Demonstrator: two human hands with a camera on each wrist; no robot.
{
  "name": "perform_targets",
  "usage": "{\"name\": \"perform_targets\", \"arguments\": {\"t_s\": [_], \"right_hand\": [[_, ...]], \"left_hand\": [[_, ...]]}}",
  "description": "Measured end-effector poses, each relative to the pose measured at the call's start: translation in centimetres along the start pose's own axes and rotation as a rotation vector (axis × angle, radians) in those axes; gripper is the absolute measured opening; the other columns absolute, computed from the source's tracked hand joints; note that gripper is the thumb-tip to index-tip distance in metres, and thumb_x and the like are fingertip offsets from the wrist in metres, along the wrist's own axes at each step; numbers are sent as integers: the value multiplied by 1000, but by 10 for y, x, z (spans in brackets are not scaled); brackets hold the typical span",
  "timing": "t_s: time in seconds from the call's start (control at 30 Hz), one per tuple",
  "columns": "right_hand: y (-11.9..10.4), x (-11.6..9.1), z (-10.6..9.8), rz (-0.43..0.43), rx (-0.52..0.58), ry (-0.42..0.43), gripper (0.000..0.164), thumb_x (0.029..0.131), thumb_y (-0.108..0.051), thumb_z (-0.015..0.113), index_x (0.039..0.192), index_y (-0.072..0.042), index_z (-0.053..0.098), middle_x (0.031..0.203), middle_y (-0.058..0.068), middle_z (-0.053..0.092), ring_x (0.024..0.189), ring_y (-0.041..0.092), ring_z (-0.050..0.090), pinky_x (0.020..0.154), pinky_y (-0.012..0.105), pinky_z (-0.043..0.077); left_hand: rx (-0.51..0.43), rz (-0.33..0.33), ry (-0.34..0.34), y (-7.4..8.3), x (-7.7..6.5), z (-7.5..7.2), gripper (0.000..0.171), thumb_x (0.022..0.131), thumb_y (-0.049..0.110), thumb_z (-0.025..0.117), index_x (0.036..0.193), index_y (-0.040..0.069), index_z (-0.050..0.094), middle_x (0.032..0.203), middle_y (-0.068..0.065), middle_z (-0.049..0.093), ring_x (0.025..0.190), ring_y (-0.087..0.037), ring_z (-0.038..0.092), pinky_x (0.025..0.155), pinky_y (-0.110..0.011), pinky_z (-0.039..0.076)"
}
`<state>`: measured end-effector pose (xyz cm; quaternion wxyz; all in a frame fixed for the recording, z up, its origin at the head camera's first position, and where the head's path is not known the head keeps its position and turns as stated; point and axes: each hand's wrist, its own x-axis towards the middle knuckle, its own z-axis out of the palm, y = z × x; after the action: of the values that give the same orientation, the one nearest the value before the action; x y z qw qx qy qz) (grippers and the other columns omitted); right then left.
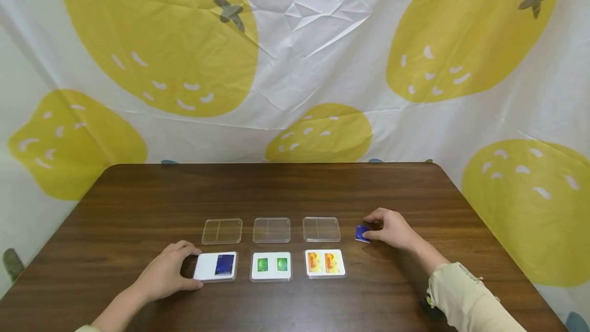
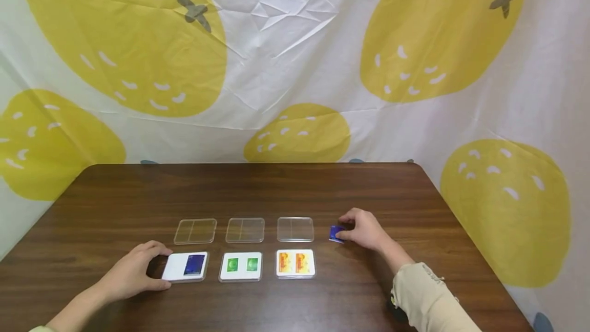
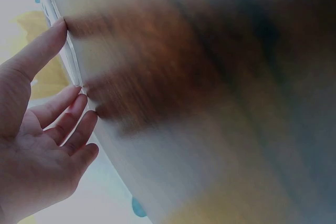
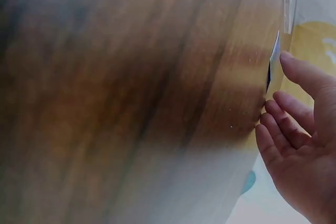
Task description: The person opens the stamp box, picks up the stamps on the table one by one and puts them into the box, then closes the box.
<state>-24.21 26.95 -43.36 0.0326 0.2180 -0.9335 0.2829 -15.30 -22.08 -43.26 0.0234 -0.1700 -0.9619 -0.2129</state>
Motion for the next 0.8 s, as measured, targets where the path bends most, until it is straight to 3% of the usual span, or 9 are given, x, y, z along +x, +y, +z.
{"name": "perform_targets", "arguments": {"t_s": [0.33, 0.6, 0.8], "right_hand": [[-2, -5, 5, -90, -110, 10, 31, 70, -13, 77, 92, 6, 69, 87, 5, 59, 80, 19, 56, 70, 34, 47], [-6, -4, 5, -63, -62, 14, 20, 68, -9, 77, 85, -1, 69, 81, 2, 61, 73, 13, 56, 65, 27, 47], [-12, 1, 2, -15, -40, -32, 22, 68, -6, 76, 85, 2, 66, 77, 5, 62, 69, 14, 57, 60, 24, 47]], "left_hand": [[-6, -9, 0, -2, -1, 0, 60, 55, 35, 83, 103, 5, 62, 105, -4, 57, 102, -29, 52, 84, -48, 44], [9, -2, 0, -2, 0, -1, 60, 55, 34, 83, 102, 5, 62, 104, -3, 57, 101, -28, 52, 83, -47, 44], [4, -11, -5, -2, 0, 0, 60, 55, 34, 83, 103, 5, 62, 104, -3, 57, 101, -28, 52, 84, -47, 44]]}}
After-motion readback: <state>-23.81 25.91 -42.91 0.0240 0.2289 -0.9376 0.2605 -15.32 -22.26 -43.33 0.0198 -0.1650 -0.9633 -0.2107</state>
